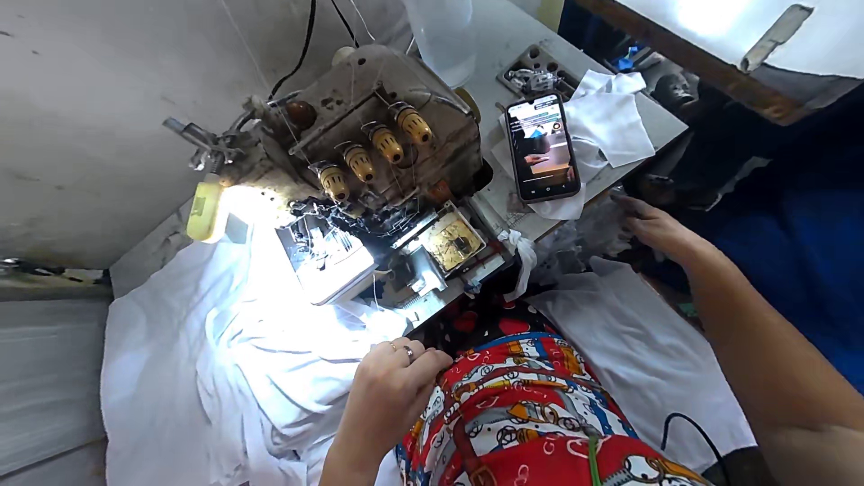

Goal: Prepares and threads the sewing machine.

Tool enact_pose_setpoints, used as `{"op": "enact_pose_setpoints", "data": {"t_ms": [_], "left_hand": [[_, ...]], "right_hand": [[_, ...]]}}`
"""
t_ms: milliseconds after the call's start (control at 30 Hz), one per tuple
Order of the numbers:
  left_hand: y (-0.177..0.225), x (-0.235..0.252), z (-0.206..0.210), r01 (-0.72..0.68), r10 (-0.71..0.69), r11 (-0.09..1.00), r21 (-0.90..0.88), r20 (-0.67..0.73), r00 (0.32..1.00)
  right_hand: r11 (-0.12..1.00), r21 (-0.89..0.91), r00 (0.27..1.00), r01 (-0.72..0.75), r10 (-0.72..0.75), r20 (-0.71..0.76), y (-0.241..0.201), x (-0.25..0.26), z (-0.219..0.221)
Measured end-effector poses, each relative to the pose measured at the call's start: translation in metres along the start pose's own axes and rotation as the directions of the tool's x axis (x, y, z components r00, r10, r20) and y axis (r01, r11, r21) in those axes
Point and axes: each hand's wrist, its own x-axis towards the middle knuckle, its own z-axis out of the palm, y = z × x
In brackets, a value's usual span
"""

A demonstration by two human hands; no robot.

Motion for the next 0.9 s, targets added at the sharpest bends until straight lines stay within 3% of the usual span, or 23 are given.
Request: {"op": "enact_pose_setpoints", "data": {"t_ms": [67, 133, 200, 333, 433, 567, 733, 900], "left_hand": [[0.0, -0.001, 0.0, 0.008, -0.008, 1.0, 0.001, 0.002, 1.0], [0.0, -0.001, 0.0, 0.013, -0.013, 1.0, 0.0, 0.009, 1.0], [0.001, 0.0, 0.0, 0.014, -0.014, 1.0, 0.002, 0.015, 1.0], [0.001, 0.001, 0.0, 0.011, -0.011, 1.0, 0.003, 0.016, 1.0], [0.002, 0.002, -0.001, 0.024, -0.024, 1.0, 0.001, 0.01, 1.0], [0.002, 0.001, 0.003, 0.041, -0.042, 0.999, -0.02, -0.007, 0.999], [0.004, 0.005, 0.003, 0.024, -0.024, 1.0, -0.02, 0.0, 1.0], [0.005, 0.011, 0.008, -0.001, 0.0, 0.999, -0.036, -0.01, 1.0]], "right_hand": [[0.996, -0.066, 0.998, -0.06, 0.058, -0.037, 0.003, 0.0, 0.003], [0.974, -0.225, 0.99, 0.006, -0.037, -0.135, 0.0, -0.006, 0.005], [0.961, -0.263, 0.972, 0.083, -0.137, -0.193, -0.006, -0.009, 0.005], [0.923, -0.385, 0.985, 0.006, -0.072, -0.158, -0.022, -0.013, 0.003], [0.925, -0.378, 0.994, 0.037, -0.073, -0.081, -0.022, -0.011, 0.0], [0.929, -0.366, 0.983, 0.053, -0.113, -0.145, -0.029, -0.02, -0.001], [0.92, -0.345, 0.972, 0.184, -0.223, -0.077, -0.017, -0.023, 0.001], [0.892, -0.374, 0.941, 0.255, -0.319, -0.118, -0.035, -0.043, 0.007]]}}
